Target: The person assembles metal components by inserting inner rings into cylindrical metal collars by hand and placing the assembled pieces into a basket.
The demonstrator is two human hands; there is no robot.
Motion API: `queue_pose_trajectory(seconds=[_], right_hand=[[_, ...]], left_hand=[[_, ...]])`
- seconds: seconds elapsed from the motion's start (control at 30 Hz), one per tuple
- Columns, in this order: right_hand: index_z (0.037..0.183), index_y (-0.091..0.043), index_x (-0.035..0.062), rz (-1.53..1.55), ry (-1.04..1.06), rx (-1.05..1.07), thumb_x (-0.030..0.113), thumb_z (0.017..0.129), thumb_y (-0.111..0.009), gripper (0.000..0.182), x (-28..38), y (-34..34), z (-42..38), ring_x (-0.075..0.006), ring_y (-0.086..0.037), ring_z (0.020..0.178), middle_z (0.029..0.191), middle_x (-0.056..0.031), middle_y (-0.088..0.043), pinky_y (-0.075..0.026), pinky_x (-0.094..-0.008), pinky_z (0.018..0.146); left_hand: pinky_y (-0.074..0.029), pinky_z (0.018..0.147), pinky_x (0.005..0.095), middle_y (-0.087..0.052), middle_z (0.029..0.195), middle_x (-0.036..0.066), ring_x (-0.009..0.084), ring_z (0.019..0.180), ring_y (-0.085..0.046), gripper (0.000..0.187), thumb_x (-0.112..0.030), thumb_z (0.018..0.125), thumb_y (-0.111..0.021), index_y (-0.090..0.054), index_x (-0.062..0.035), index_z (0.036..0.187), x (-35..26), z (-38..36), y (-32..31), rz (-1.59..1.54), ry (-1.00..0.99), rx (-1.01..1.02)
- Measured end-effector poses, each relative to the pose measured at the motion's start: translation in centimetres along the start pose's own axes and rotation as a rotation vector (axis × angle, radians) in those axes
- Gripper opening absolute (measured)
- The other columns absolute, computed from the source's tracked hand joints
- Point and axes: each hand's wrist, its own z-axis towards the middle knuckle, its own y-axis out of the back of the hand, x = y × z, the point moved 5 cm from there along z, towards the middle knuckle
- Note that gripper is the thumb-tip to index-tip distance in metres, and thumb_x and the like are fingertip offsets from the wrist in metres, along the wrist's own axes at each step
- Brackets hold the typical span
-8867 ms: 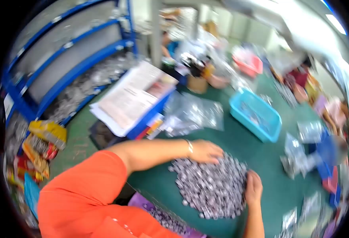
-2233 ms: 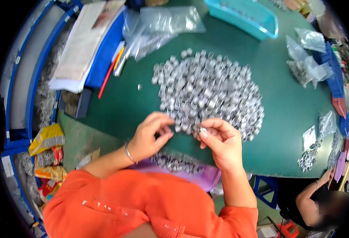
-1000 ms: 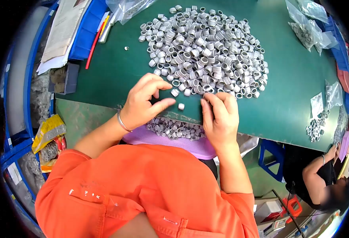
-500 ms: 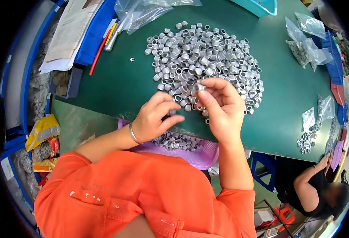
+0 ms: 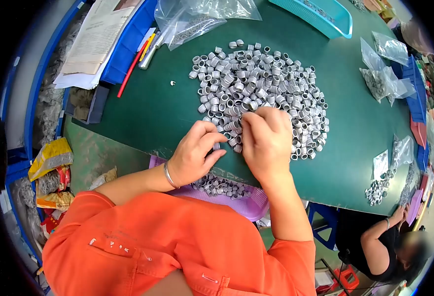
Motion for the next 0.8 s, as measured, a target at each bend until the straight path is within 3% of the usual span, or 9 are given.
queue_pose_trajectory(seconds=[0.1,0.37,0.43,0.5,0.57,0.63,0.8], right_hand=[[0.081,-0.062,0.0069,-0.173,-0.029,0.036,0.01,0.068,-0.065,0.014,0.7,-1.2,0.3,-0.023,-0.049,0.077,0.081,-0.0041,-0.054,-0.037,-0.0347,0.066],[0.078,-0.06,0.006,-0.199,-0.065,0.06,0.006,0.068,-0.064,0.011,0.7,-1.6,1.0,-0.0251,-0.05,0.079,0.083,-0.0047,-0.055,-0.037,-0.0369,0.069],[0.081,-0.058,0.0037,0.135,-0.058,-0.071,-0.001,0.069,-0.063,0.013,-0.3,-0.6,1.3,-0.0243,-0.055,0.077,0.082,-0.0071,-0.058,-0.043,-0.0333,0.067],[0.082,-0.057,0.0001,0.534,-0.322,-0.151,-0.002,0.075,-0.06,0.007,-2.4,0.4,1.5,-0.0102,-0.059,0.068,0.078,-0.0054,-0.062,-0.047,-0.0211,0.06],[0.083,-0.06,-0.0006,0.527,-0.563,-0.035,0.001,0.076,-0.062,0.008,-3.8,1.8,3.3,-0.0079,-0.057,0.066,0.074,-0.003,-0.061,-0.045,-0.0196,0.057],[0.083,-0.061,-0.0015,0.609,-0.67,0.06,0.002,0.075,-0.063,0.009,-6.0,2.2,5.7,-0.0078,-0.056,0.063,0.072,-0.0025,-0.061,-0.043,-0.0188,0.053],[0.088,-0.059,-0.0044,0.754,-0.655,-0.096,0.0,0.076,-0.061,0.013,-12.8,4.3,14.2,-0.0113,-0.055,0.062,0.075,-0.0069,-0.06,-0.043,-0.0207,0.053]], left_hand=[[-0.044,0.065,0.0323,-0.045,0.092,0.011,0.0253,0.075,-0.051,0.03,0.001,0.066,-0.067,-0.054,-0.0022,0.093,0.0,0.0,0.1,0.025,-0.001,0.02],[-0.044,0.065,0.0321,-0.046,0.091,0.011,0.0255,0.076,-0.051,0.028,0.001,0.066,-0.067,-0.054,-0.0021,0.09,0.3,-0.4,0.1,0.018,0.014,-0.004],[-0.044,0.065,0.0319,-0.046,0.091,0.011,0.0253,0.075,-0.051,0.027,0.001,0.065,-0.067,-0.055,-0.0021,0.09,0.4,-0.4,0.3,0.014,0.013,-0.018],[-0.044,0.065,0.0313,-0.046,0.091,0.011,0.0253,0.075,-0.052,0.027,0.0,0.065,-0.067,-0.055,-0.0028,0.089,0.4,-0.5,0.2,-0.022,0.043,-0.009],[-0.044,0.066,0.0315,-0.047,0.09,0.011,0.0256,0.076,-0.052,0.026,0.0,0.065,-0.067,-0.055,-0.003,0.088,0.5,-0.6,0.1,-0.013,0.035,-0.003],[-0.044,0.066,0.0316,-0.047,0.09,0.011,0.0259,0.077,-0.052,0.025,-0.001,0.066,-0.067,-0.056,-0.0033,0.087,0.6,-0.4,0.0,-0.001,0.006,-0.006],[-0.045,0.068,0.0322,-0.049,0.088,0.011,0.0264,0.078,-0.053,0.02,-0.001,0.065,-0.068,-0.058,-0.0033,0.082,0.1,-0.5,0.4,-0.001,0.027,-0.052]])
